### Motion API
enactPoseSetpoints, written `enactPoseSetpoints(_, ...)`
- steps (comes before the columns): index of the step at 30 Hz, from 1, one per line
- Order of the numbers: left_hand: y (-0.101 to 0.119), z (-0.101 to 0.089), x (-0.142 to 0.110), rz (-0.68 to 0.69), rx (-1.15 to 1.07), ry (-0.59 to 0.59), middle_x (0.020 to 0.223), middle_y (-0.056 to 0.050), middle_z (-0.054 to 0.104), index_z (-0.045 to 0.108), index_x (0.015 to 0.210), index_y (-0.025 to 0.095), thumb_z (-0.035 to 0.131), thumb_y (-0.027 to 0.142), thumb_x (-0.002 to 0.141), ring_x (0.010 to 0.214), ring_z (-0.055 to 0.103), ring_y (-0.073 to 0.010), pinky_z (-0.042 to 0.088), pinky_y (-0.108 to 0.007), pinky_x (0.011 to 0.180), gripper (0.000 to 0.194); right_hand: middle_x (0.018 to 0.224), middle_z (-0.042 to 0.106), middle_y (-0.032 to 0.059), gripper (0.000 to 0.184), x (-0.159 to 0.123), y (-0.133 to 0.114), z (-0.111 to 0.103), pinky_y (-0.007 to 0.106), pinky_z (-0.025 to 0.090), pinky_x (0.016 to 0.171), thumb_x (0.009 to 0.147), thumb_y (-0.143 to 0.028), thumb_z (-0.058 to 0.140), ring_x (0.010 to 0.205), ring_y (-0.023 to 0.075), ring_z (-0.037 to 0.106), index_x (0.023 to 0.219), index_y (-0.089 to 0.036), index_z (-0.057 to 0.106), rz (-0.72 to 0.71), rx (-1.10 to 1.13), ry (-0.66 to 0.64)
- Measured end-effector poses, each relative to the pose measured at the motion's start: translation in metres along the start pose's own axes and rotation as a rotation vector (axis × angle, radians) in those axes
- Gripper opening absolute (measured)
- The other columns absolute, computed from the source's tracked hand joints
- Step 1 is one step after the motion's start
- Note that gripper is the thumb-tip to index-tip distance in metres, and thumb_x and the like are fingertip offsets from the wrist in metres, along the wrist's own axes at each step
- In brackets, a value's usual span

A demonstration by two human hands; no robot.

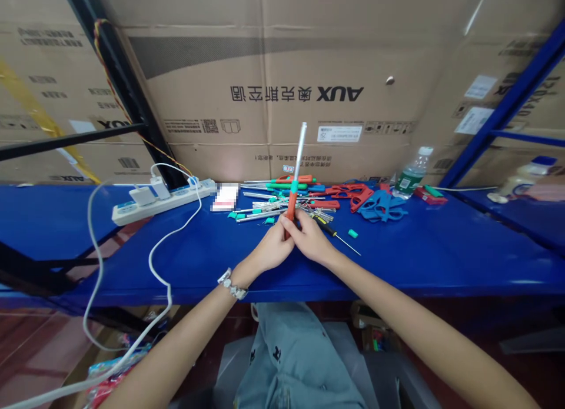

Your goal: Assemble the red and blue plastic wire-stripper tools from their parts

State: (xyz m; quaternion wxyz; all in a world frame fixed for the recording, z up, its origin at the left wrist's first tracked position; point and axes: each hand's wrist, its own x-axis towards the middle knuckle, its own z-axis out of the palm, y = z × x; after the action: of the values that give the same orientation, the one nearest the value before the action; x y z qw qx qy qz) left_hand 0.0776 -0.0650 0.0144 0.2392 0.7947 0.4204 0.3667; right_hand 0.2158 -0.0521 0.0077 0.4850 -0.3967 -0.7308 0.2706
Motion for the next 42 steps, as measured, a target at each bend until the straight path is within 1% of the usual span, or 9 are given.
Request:
enactPoseSetpoints(3, 0.007, -0.007, -0.01, 0.04, 0.156, -0.044, 0.107, -0.011, 0.075, 0.067, 0.105, 0.016, 0.06, 0.031, 0.093, 0.091, 0.071, -0.0234, 0.056, -0.035, 0.08, 0.02, 0.085, 0.066, 0.0034, 0.032, 0.002, 0.004, -0.013, 0.035, 0.051, 0.073, 0.099, -0.053, 0.051, 0.076, 0.02, 0.063, 0.097, -0.022, 0.059, 0.048, 0.029, -0.068)
enactPoseSetpoints(5, 0.01, -0.016, -0.021, 0.013, 0.255, -0.06, 0.082, -0.004, 0.075, 0.07, 0.083, 0.019, 0.06, 0.04, 0.094, 0.072, 0.069, -0.0195, 0.051, -0.031, 0.067, 0.025, 0.086, 0.068, 0.0029, 0.032, 0.004, 0.005, -0.024, 0.034, 0.05, 0.071, 0.1, -0.054, 0.051, 0.076, 0.0205, 0.064, 0.107, -0.024, 0.059, 0.033, 0.013, -0.146)
enactPoseSetpoints(8, 0.013, -0.029, -0.036, 0.097, 0.255, 0.083, 0.058, 0.001, 0.063, 0.06, 0.061, 0.018, 0.053, 0.04, 0.098, 0.054, 0.056, -0.0122, 0.04, -0.027, 0.056, 0.044, 0.104, 0.073, 0.0059, 0.036, 0.002, 0.003, -0.038, 0.036, 0.049, 0.078, 0.1, -0.05, 0.054, 0.09, 0.0251, 0.068, 0.129, -0.028, 0.057, -0.052, -0.213, -0.276)
enactPoseSetpoints(12, 0.012, -0.039, -0.04, 0.229, 0.235, 0.192, 0.053, 0.003, 0.055, 0.054, 0.058, 0.018, 0.051, 0.036, 0.1, 0.048, 0.046, -0.0091, 0.035, -0.025, 0.053, 0.046, 0.095, 0.072, 0.0081, 0.038, -0.003, 0.0, -0.043, 0.034, 0.045, 0.072, 0.097, -0.048, 0.061, 0.083, 0.0269, 0.068, 0.126, -0.024, 0.056, -0.077, -0.547, -0.42)
enactPoseSetpoints(17, 0.004, -0.045, -0.029, 0.184, 0.323, 0.129, 0.05, 0.004, 0.052, 0.05, 0.055, 0.018, 0.052, 0.038, 0.099, 0.047, 0.043, -0.0089, 0.029, -0.025, 0.051, 0.048, 0.114, 0.065, 0.0116, 0.027, -0.002, 0.002, -0.04, 0.036, 0.047, 0.081, 0.1, -0.041, 0.059, 0.093, 0.0254, 0.065, 0.116, -0.02, 0.056, -0.131, -0.684, -0.507)
enactPoseSetpoints(28, -0.006, -0.038, 0.019, 0.133, 0.389, 0.037, 0.051, 0.001, 0.053, 0.048, 0.055, 0.019, 0.048, 0.044, 0.098, 0.049, 0.042, -0.0123, 0.024, -0.029, 0.054, 0.049, 0.125, 0.062, 0.0124, 0.039, 0.0, 0.013, -0.056, 0.049, 0.043, 0.106, 0.097, -0.035, 0.063, 0.12, 0.0282, 0.055, 0.134, -0.022, 0.058, -0.152, -0.506, -0.414)
enactPoseSetpoints(33, -0.008, -0.027, 0.051, 0.165, 0.404, 0.048, 0.05, -0.001, 0.051, 0.047, 0.054, 0.02, 0.047, 0.044, 0.097, 0.049, 0.042, -0.0137, 0.02, -0.031, 0.053, 0.049, 0.121, 0.065, 0.0137, 0.025, 0.003, 0.011, -0.08, 0.039, 0.05, 0.091, 0.098, -0.026, 0.055, 0.108, 0.0258, 0.063, 0.12, -0.018, 0.063, 0.037, -0.676, -0.189)
enactPoseSetpoints(37, -0.024, -0.026, 0.058, 0.158, 0.348, 0.095, 0.051, -0.001, 0.052, 0.051, 0.055, 0.019, 0.046, 0.045, 0.098, 0.05, 0.043, -0.0137, 0.022, -0.03, 0.054, 0.05, 0.111, 0.071, 0.0149, 0.026, 0.008, 0.011, -0.09, 0.036, 0.049, 0.076, 0.089, -0.035, 0.067, 0.095, 0.0293, 0.069, 0.107, -0.017, 0.066, 0.279, -0.895, -0.283)
enactPoseSetpoints(42, -0.037, -0.033, 0.045, 0.149, 0.266, 0.112, 0.048, 0.001, 0.049, 0.056, 0.056, 0.019, 0.045, 0.047, 0.098, 0.048, 0.042, -0.0125, 0.026, -0.029, 0.055, 0.052, 0.095, 0.075, 0.0115, 0.018, 0.018, 0.009, -0.084, 0.033, 0.042, 0.067, 0.087, -0.036, 0.066, 0.091, 0.0297, 0.07, 0.092, -0.019, 0.068, 0.264, -0.997, -0.265)
